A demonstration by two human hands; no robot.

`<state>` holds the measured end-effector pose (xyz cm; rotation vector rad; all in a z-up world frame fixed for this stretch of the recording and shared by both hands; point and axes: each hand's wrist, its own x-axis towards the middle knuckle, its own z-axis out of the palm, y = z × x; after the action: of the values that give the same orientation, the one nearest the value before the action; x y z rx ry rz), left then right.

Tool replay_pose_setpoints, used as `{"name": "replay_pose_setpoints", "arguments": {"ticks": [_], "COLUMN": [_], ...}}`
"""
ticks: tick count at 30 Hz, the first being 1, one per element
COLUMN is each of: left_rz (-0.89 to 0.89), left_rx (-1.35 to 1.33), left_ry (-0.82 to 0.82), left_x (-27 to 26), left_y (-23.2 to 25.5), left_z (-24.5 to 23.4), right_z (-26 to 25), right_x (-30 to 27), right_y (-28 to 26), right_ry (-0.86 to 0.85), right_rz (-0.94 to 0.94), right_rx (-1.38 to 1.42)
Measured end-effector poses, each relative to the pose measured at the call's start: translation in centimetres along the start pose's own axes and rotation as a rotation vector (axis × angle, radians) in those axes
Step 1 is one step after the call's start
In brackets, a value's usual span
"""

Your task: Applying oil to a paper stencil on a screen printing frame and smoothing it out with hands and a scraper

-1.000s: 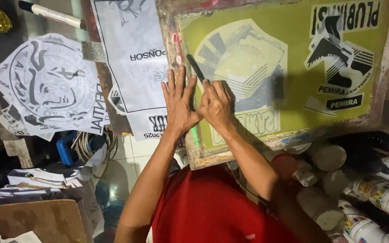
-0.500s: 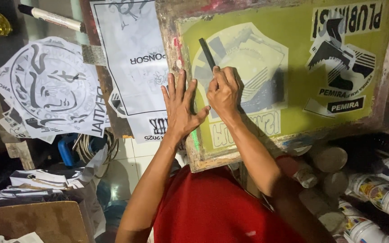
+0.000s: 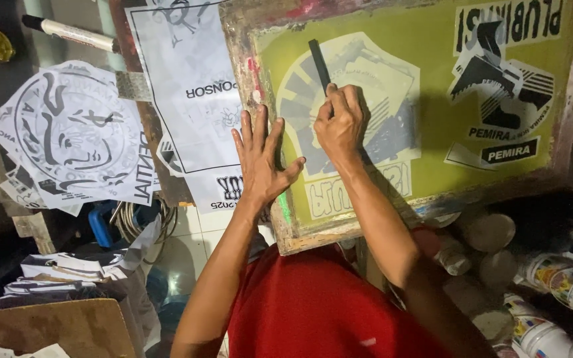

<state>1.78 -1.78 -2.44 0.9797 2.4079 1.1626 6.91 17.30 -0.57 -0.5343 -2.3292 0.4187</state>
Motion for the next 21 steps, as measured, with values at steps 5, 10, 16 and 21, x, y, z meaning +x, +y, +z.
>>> {"name": "replay_pose_setpoints", "arguments": {"ticks": [5, 10, 16, 21], "left_rz": [-0.004, -0.009, -0.014, -0.014], "left_rx": [-0.016, -0.017, 0.0, -0.001], "left_ry": [-0.009, -0.003, -0.007, -0.012], "left_x": [0.0, 0.1, 0.0, 0.1], "left_y": [0.1, 0.1, 0.1, 0.4], "left_z": [-0.1, 0.1, 0.0, -0.2], "right_z": [-0.5, -0.8, -2.0, -2.9], "right_x": [0.4, 0.3, 1.0, 0.1], "right_y": [1.3, 3.5, 4.0, 6.5], "right_ry": [0.007, 0.046, 0.11, 0.096], "right_rz": [0.021, -0.012, -0.022, -0.001], "right_rx": [0.015, -0.041, -0.062, -0.097]}}
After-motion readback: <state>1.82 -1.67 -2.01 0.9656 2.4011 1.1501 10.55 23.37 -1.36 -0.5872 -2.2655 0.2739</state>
